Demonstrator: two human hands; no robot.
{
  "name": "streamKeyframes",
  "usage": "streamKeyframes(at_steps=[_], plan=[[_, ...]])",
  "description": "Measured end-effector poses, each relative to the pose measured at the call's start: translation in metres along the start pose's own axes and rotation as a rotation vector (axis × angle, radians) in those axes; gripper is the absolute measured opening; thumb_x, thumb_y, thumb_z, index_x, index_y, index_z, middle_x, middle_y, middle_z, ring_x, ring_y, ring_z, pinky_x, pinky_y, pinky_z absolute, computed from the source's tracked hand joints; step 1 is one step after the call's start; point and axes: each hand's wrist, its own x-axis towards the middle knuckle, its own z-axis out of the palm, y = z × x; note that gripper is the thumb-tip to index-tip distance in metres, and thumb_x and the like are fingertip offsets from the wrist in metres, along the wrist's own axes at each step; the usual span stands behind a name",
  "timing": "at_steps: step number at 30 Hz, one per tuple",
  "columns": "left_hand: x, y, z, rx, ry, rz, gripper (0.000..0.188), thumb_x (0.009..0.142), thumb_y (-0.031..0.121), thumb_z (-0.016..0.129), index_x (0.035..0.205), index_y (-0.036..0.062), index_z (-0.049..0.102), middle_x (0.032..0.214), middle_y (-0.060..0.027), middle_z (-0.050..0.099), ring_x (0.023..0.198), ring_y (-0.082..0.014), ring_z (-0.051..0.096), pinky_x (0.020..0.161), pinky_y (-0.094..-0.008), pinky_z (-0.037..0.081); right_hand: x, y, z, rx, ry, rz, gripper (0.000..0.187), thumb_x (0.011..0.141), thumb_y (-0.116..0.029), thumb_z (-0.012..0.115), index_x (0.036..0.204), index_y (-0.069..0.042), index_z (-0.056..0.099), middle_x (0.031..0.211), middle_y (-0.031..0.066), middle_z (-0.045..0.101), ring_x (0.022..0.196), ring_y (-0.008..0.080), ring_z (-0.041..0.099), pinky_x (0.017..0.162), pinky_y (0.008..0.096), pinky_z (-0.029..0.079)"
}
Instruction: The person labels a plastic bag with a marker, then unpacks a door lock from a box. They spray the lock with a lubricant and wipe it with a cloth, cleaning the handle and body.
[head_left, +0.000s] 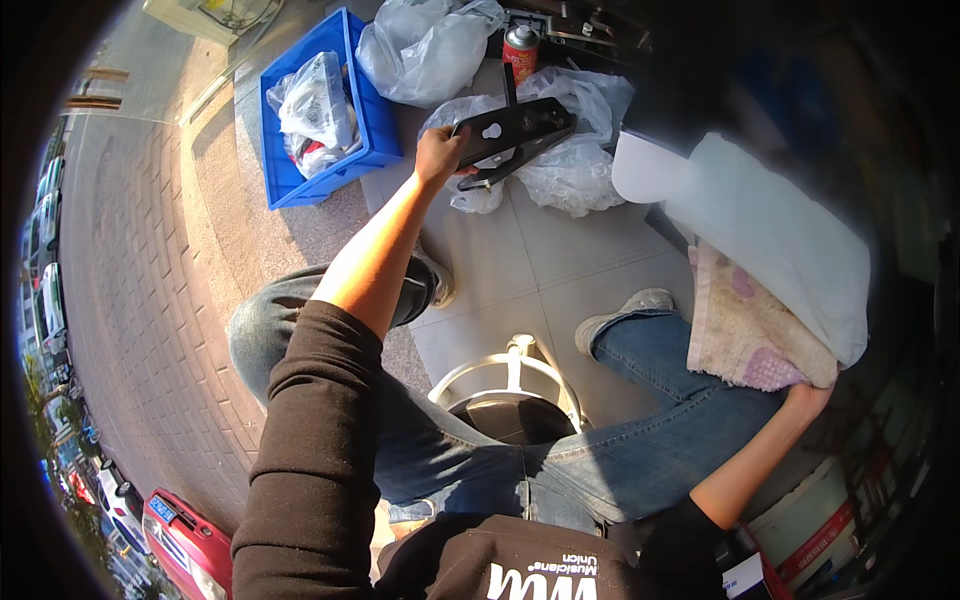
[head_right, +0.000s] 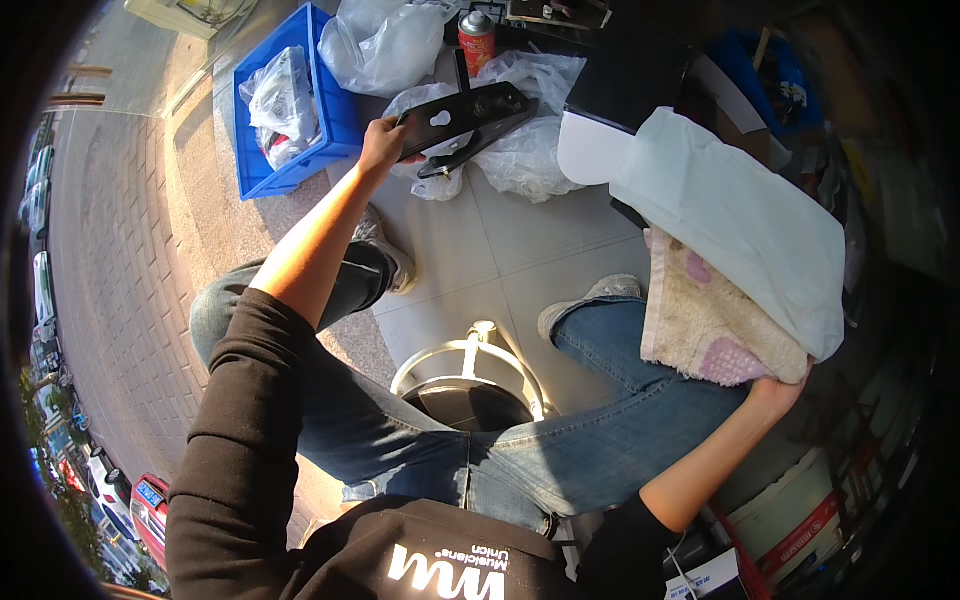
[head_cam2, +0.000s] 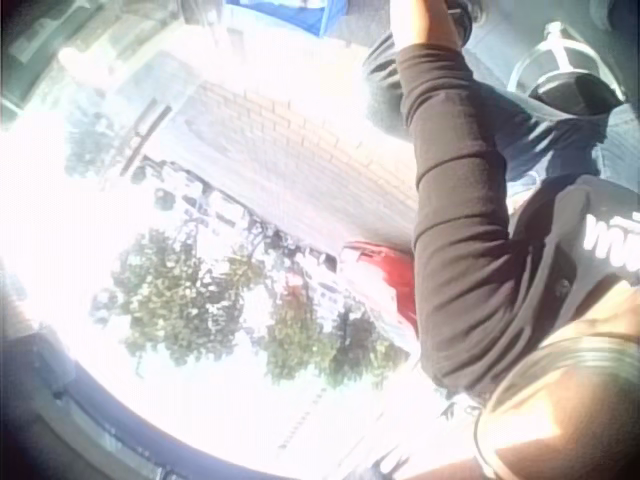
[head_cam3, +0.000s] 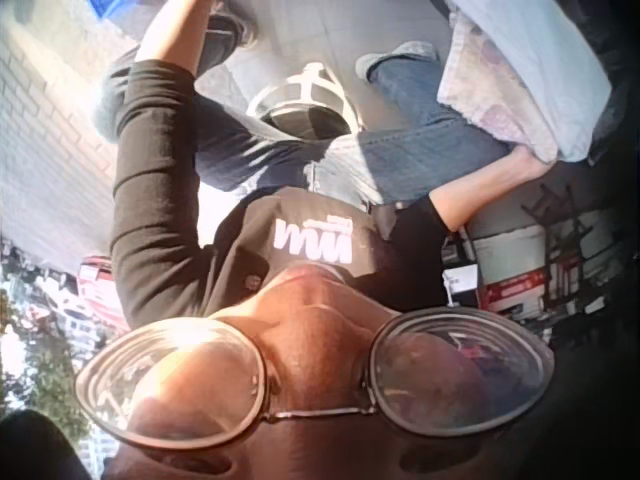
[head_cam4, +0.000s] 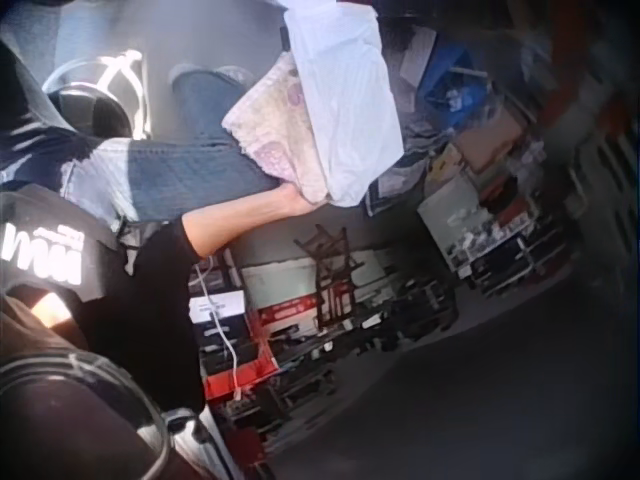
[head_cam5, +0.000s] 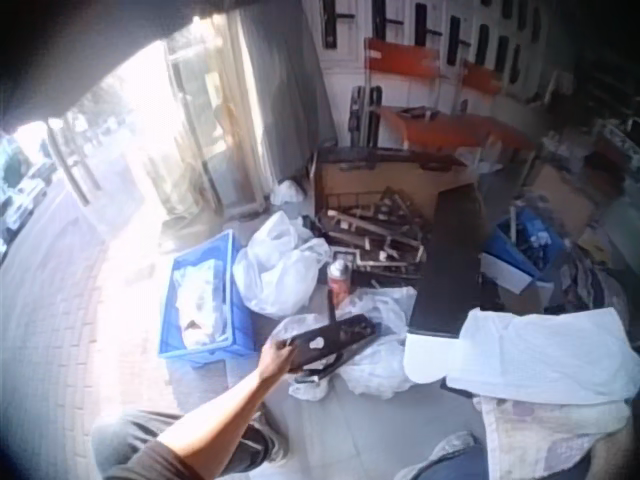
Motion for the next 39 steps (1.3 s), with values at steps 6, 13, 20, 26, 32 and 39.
streamKeyframes(at_steps=[6,13,20,26,32,39], plan=[[0.051,-0.052,0.011,-0.204,-0.105,-0.202,0.036,0.091,0.028,0.051,0.103,-0.0051,0.054,0.082,-0.0151,0.063,0.060,-0.0264,0.066,0.046,-0.0302,0.053,-0.046,0.006,0.040,-0.165,0.168,-0.148,0.045,0.090,-0.027,0.049,0.125,0.001,0.045,0.131,0.0165,0.044,0.121,0.0318,0.042,0.103,0.0457,0.031],[0.072,-0.090,0.013,-0.036,-0.043,-0.379,0.038,0.089,0.042,0.050,0.105,0.0076,0.053,0.085,-0.0079,0.064,0.066,-0.0197,0.066,0.051,-0.0307,0.054,-0.049,0.002,0.034,-0.248,0.164,-0.360,0.048,0.089,-0.030,0.048,0.126,0.000,0.044,0.128,0.0165,0.046,0.117,0.0300,0.046,0.101,0.0439,0.034],[0.038,-0.050,0.019,0.721,0.348,0.275,0.040,0.081,0.037,0.060,0.105,0.0056,0.062,0.105,-0.0180,0.058,0.096,-0.0360,0.055,0.087,-0.0405,0.043,-0.097,0.006,0.040,-0.228,-0.157,-0.277,0.049,0.090,-0.032,0.045,0.128,-0.002,0.043,0.127,0.0146,0.048,0.115,0.0282,0.048,0.099,0.0416,0.037],[-0.115,0.157,0.077,-0.123,-0.921,0.512,0.085,0.083,0.072,0.021,0.138,0.0074,0.032,0.136,-0.0147,0.039,0.130,-0.0251,0.031,0.107,-0.0342,0.021,-0.172,0.037,0.065,-0.218,-0.789,0.136,0.049,0.090,-0.034,0.043,0.129,-0.004,0.042,0.126,0.0129,0.049,0.113,0.0267,0.049,0.097,0.0396,0.039],[-0.269,0.137,0.074,-0.030,-1.211,0.395,0.099,0.064,0.047,0.072,0.138,0.0045,0.023,0.128,-0.0197,0.045,0.118,-0.0276,0.044,0.098,-0.0366,0.035,-0.260,0.036,0.131,-0.165,-0.614,0.326,0.034,0.088,-0.025,0.050,0.117,-0.006,0.050,0.103,0.0076,0.057,0.083,0.0174,0.056,0.074,0.0317,0.046],[-0.261,0.098,-0.013,0.474,-0.355,0.522,0.026,0.074,0.021,0.062,0.090,0.0011,0.062,0.081,-0.0108,0.061,0.077,-0.0253,0.060,0.070,-0.0353,0.047,-0.226,0.078,0.094,-0.299,-0.701,0.015,0.015,0.087,-0.014,0.056,0.100,-0.006,0.055,0.080,-0.0007,0.056,0.053,0.0046,0.039,0.047,0.0206,0.033]])
